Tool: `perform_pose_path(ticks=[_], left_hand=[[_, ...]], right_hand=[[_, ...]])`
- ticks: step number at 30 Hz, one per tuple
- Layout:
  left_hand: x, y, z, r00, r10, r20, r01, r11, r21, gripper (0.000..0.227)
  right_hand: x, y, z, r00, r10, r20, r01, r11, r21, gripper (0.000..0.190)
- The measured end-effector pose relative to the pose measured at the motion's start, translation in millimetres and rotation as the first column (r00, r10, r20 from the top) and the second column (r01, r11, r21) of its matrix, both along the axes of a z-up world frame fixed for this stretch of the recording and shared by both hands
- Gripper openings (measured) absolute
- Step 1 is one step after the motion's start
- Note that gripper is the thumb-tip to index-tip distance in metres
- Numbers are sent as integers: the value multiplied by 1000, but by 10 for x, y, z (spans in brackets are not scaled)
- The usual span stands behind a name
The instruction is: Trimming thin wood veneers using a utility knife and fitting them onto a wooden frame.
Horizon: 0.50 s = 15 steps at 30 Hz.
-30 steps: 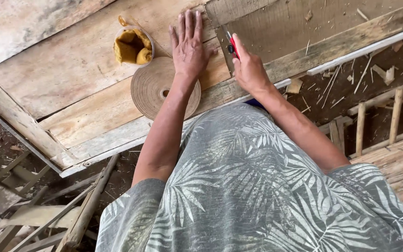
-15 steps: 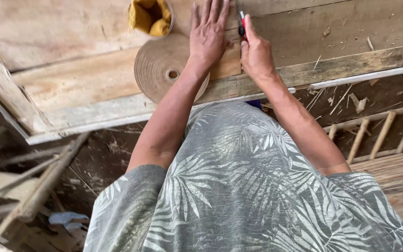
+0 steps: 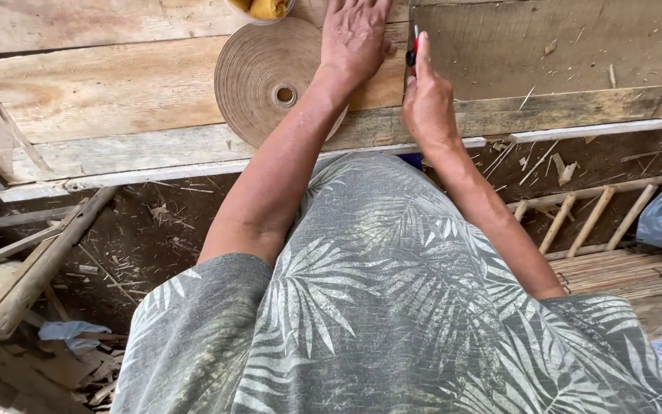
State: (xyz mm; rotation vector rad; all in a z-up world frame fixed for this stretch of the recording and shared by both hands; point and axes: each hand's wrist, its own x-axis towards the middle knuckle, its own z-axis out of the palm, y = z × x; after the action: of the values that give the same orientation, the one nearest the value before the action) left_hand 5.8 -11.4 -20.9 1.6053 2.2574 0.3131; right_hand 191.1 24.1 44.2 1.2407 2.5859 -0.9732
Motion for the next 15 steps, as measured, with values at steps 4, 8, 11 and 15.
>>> perform_pose_path(ticks=[4,8,11,15], left_hand=[[13,-37,53,999,15,45,-16,1000,25,80],[-3,-60,77,998,26,49,-27,999,19,91],[-109,29,264,999,16,49,-15,1000,-6,96],[-81,5,142,994,9,106,-5,999,-35,97]], right_hand=[[150,-169,68,1000,3,24,-2,999,-35,68],[208,-122,193,999,16,30,-15,999,-47,64],[54,77,241,1000,-7,-15,7,999,-33,58],[-57,246,-27,996,-27,-88,26,1000,-14,57]])
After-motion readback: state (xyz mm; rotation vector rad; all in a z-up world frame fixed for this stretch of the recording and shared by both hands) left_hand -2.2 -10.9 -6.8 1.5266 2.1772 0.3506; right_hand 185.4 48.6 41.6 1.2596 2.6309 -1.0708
